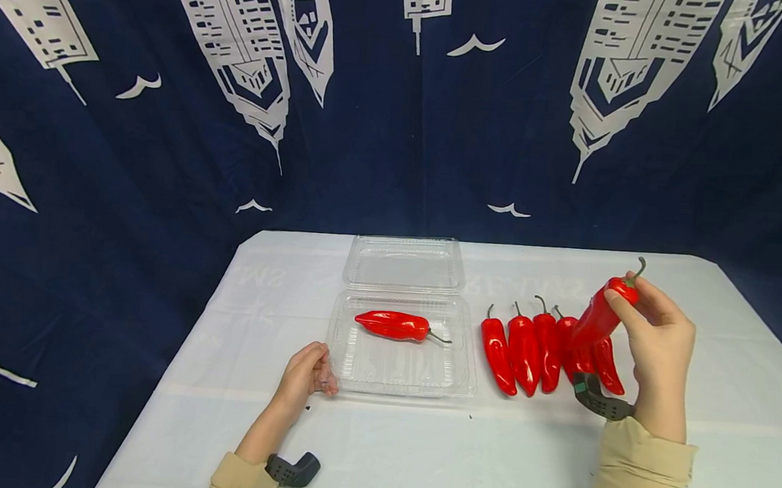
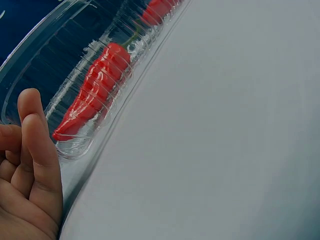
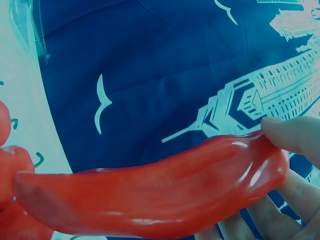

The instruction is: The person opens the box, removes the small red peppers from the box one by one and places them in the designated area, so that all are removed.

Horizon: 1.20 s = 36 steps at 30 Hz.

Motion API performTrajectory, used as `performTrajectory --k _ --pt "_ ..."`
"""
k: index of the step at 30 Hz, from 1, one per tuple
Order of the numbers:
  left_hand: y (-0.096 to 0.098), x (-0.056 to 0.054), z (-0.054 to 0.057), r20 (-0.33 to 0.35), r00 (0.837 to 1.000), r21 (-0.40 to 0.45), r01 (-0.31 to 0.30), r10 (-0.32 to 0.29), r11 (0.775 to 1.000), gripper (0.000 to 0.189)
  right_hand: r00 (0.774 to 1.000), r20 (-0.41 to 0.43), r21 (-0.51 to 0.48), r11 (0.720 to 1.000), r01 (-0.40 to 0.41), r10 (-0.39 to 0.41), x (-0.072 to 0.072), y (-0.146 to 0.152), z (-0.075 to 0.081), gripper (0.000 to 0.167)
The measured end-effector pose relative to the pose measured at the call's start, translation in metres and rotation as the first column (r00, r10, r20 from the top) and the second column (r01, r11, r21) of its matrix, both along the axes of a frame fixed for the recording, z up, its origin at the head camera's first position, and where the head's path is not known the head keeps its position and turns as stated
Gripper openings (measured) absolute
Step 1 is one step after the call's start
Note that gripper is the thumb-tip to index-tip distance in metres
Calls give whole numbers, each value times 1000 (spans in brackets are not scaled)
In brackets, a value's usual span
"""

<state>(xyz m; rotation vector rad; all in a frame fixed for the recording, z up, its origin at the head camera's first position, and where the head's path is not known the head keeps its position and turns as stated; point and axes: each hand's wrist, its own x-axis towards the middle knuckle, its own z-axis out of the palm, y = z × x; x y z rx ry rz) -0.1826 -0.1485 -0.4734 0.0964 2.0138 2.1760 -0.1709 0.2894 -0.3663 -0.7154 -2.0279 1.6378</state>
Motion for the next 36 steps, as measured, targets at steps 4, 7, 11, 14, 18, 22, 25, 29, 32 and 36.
performTrajectory --k 4,7,11,14,18,22,25,29,32,36 --pt "0 -2 -6 -3 1000 5 -20 20 1000 27 1000 -9 -40 999 11 -12 -1 4 -1 52" --pt "0 -2 -8 -12 1000 3 -26 26 1000 27 1000 -4 -47 999 19 -19 -1 7 -3 51" --pt "0 -2 -7 -14 1000 8 -24 24 1000 27 1000 5 -43 999 29 -29 -2 10 -6 50" --pt "0 -1 -7 -14 1000 10 -26 26 1000 27 999 13 -44 998 34 -34 -4 12 -9 50" --pt "0 -2 -7 -14 1000 8 -27 27 1000 27 999 8 -75 996 51 -51 -4 14 -12 50" --pt "0 -2 -7 -15 1000 10 -26 26 1000 28 997 -4 -103 992 73 -73 -5 18 -15 55" --pt "0 -2 -8 -13 1000 12 -21 21 1000 28 995 -16 -132 987 96 -99 -6 21 -17 57" --pt "0 -2 -8 -10 1000 14 -17 17 1000 29 988 -42 -205 969 136 -148 -7 24 -20 51" --pt "0 -2 -8 -12 1000 12 -23 23 1000 28 984 -37 -230 960 163 -176 -7 27 -23 51" --pt "0 -2 -8 -15 999 9 -28 29 1000 28 977 -21 -253 947 199 -211 -9 30 -27 57"
